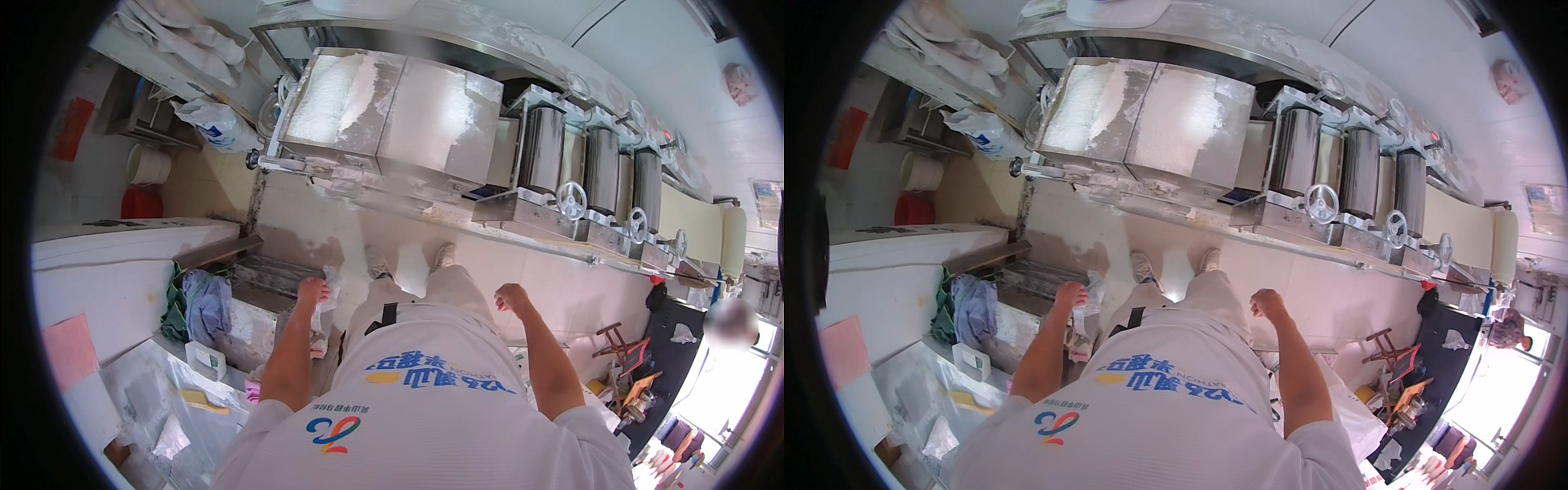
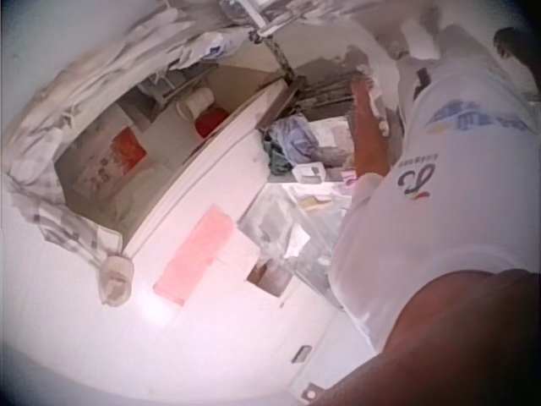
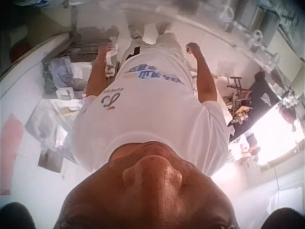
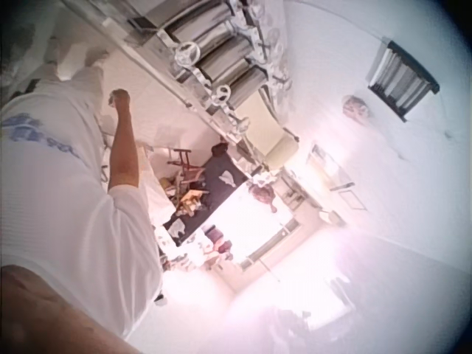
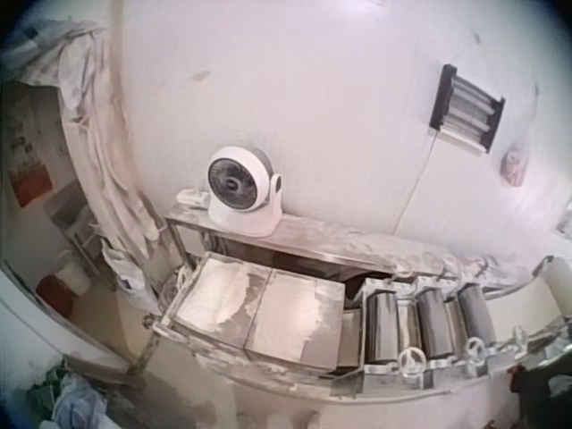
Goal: The person operates a noodle-making machine by adjusting the thickness rollers with hand wheels and feeding a large roll of dough onto the intake conveyor.
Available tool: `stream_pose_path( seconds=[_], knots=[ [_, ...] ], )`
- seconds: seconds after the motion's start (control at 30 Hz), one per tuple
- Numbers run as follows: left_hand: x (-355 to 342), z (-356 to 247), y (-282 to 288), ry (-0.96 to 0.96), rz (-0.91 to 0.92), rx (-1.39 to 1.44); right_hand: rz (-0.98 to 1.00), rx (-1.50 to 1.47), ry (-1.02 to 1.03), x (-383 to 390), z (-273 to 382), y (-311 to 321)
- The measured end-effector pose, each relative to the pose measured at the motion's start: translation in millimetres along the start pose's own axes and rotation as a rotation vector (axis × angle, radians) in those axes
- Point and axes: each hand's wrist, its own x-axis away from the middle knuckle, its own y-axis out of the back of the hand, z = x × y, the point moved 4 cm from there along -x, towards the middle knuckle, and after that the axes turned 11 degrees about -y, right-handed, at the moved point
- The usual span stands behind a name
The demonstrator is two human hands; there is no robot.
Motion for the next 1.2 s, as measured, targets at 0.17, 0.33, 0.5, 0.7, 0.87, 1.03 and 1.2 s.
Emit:
stream_pose_path(
  seconds=[0.17,0.33,0.5,0.7,0.87,1.03,1.2],
  knots=[
    [-9.6,4.8,34.2,0.023,0.106,-0.150,0.059,0.194,0.108,23.7,9.3,-51.9],
    [12.3,-3.6,-26.3,0.088,0.199,-0.122,0.050,0.388,0.366,-34.0,-10.2,-53.5],
    [59.1,-45.1,-78.3,-0.386,-0.058,-0.978,-0.059,0.675,0.238,-34.9,27.7,-74.9],
    [62.0,-67.1,-57.2,-0.385,-0.142,-0.871,-0.118,0.621,0.118,-28.2,50.8,-107.3],
    [23.9,-43.6,-19.1,-0.316,0.015,-1.099,-0.122,0.692,0.375,-11.0,74.1,-138.7],
    [-14.2,-85.5,-13.7,-0.544,0.297,-1.286,-0.237,0.240,0.213,14.1,71.5,-154.7],
    [-28.2,-113.8,1.8,-0.098,0.192,-0.422,-0.466,0.746,0.392,-38.8,24.6,-189.1]
  ],
)
